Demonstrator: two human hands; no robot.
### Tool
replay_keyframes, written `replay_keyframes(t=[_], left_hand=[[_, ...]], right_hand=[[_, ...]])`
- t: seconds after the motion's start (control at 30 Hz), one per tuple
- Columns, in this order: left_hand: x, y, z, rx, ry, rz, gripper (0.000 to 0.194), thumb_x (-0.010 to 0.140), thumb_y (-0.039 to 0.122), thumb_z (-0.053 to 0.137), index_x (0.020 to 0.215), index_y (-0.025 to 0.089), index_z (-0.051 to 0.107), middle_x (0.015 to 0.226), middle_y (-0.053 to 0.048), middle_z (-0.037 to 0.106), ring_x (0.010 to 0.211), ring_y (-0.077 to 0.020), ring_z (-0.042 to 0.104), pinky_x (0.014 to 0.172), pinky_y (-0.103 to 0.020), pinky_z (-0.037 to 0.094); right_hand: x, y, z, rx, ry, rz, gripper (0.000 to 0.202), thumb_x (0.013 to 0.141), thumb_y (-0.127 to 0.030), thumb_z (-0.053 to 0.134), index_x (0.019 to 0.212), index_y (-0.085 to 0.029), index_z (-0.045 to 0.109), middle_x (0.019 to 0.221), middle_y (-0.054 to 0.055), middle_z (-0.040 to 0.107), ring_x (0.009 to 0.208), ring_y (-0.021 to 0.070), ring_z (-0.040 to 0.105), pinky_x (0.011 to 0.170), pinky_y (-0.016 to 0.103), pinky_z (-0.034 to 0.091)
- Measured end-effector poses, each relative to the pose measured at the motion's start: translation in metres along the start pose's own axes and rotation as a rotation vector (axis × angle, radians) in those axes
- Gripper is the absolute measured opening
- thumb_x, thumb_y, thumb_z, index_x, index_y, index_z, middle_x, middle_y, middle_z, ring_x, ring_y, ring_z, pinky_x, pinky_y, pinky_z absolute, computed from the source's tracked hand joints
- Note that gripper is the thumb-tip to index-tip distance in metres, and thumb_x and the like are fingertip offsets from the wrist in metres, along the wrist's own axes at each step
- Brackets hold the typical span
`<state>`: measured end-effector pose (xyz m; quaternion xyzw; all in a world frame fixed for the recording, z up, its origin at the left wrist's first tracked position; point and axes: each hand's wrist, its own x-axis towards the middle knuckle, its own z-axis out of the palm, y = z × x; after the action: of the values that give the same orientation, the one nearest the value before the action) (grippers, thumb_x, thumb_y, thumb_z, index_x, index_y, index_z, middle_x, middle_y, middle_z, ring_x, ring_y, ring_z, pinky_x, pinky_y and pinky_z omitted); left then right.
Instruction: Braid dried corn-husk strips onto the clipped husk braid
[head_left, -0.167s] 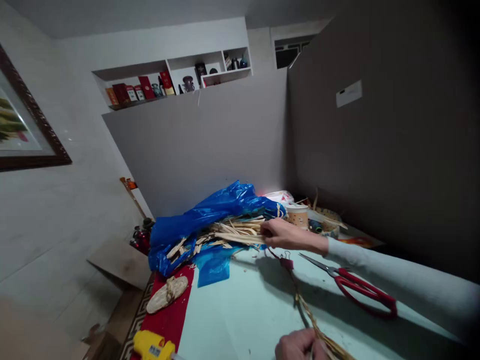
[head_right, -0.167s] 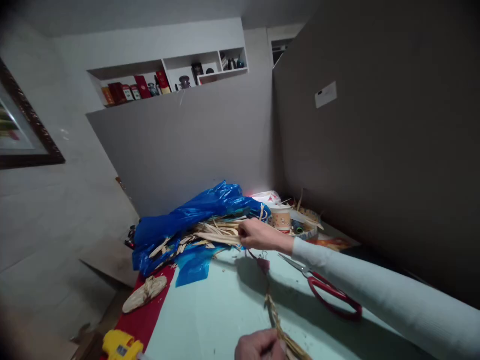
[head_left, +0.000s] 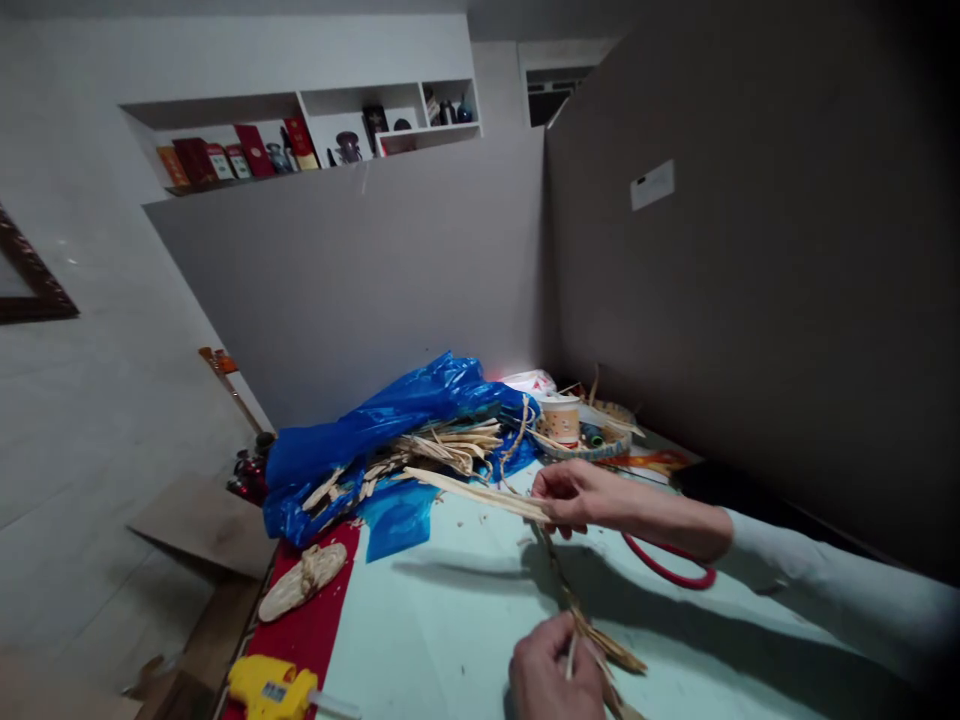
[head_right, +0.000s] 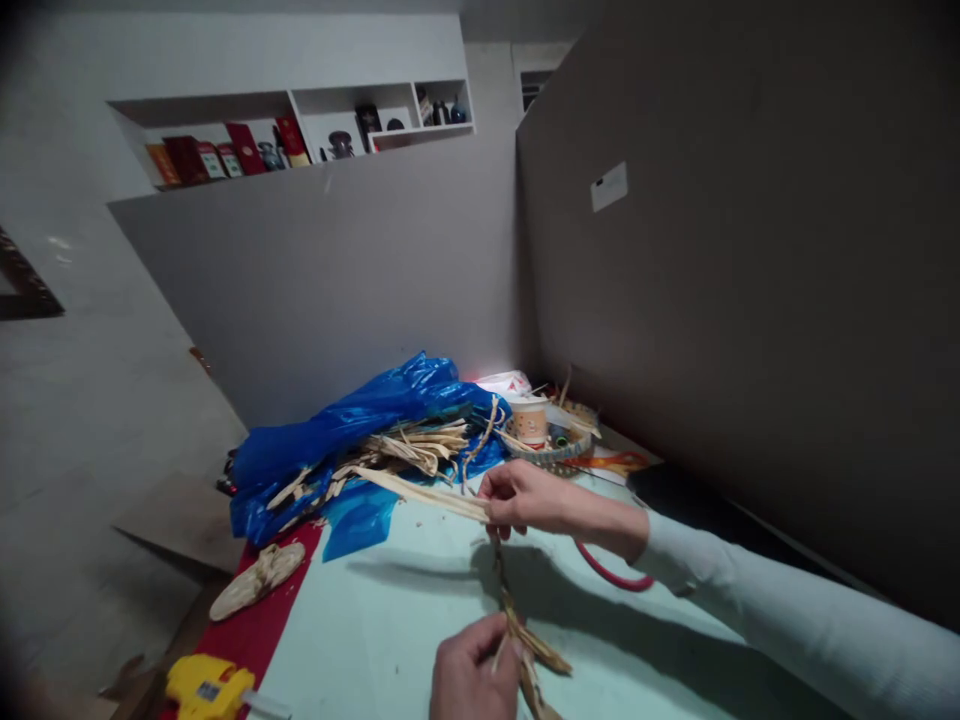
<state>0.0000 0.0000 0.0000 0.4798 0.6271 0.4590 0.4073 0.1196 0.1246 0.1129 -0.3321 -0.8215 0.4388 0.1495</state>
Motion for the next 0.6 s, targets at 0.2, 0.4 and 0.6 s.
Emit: replay_keyframes(t=[0.2, 0.4, 0.6], left_hand=[[-0.009, 0.010, 0.000, -0.273, 0.113, -0.067, 0.042, 0.067, 0.027, 0.066, 0.105, 0.009, 0.064, 0.066, -0.005, 0.071, 0.066, -0.0220, 0.069, 0.065, -0.027, 0.052], [-0.015, 0.026, -0.004, -0.475, 0.142, -0.103, 0.050, 0.058, 0.024, 0.081, 0.102, 0.015, 0.060, 0.075, -0.007, 0.075, 0.070, -0.0225, 0.072, 0.067, -0.029, 0.055], [-0.019, 0.037, -0.007, -0.377, 0.114, -0.134, 0.025, 0.058, 0.029, 0.083, 0.074, 0.013, 0.074, 0.059, -0.006, 0.071, 0.078, -0.0261, 0.071, 0.073, -0.032, 0.056]], right_hand=[[-0.065, 0.013, 0.028, 0.011, 0.100, 0.056, 0.013, 0.080, -0.031, 0.052, 0.081, -0.018, 0.052, 0.068, -0.001, 0.055, 0.062, 0.0127, 0.047, 0.055, 0.023, 0.033], [-0.087, 0.017, 0.041, -0.259, 0.167, 0.007, 0.001, 0.081, -0.019, 0.046, 0.081, -0.020, 0.046, 0.065, -0.003, 0.049, 0.060, 0.0132, 0.042, 0.054, 0.025, 0.027], [-0.094, 0.020, 0.053, -0.454, 0.161, -0.022, 0.003, 0.083, -0.018, 0.045, 0.084, -0.021, 0.046, 0.062, -0.001, 0.051, 0.049, 0.0139, 0.034, 0.050, 0.031, 0.018]])
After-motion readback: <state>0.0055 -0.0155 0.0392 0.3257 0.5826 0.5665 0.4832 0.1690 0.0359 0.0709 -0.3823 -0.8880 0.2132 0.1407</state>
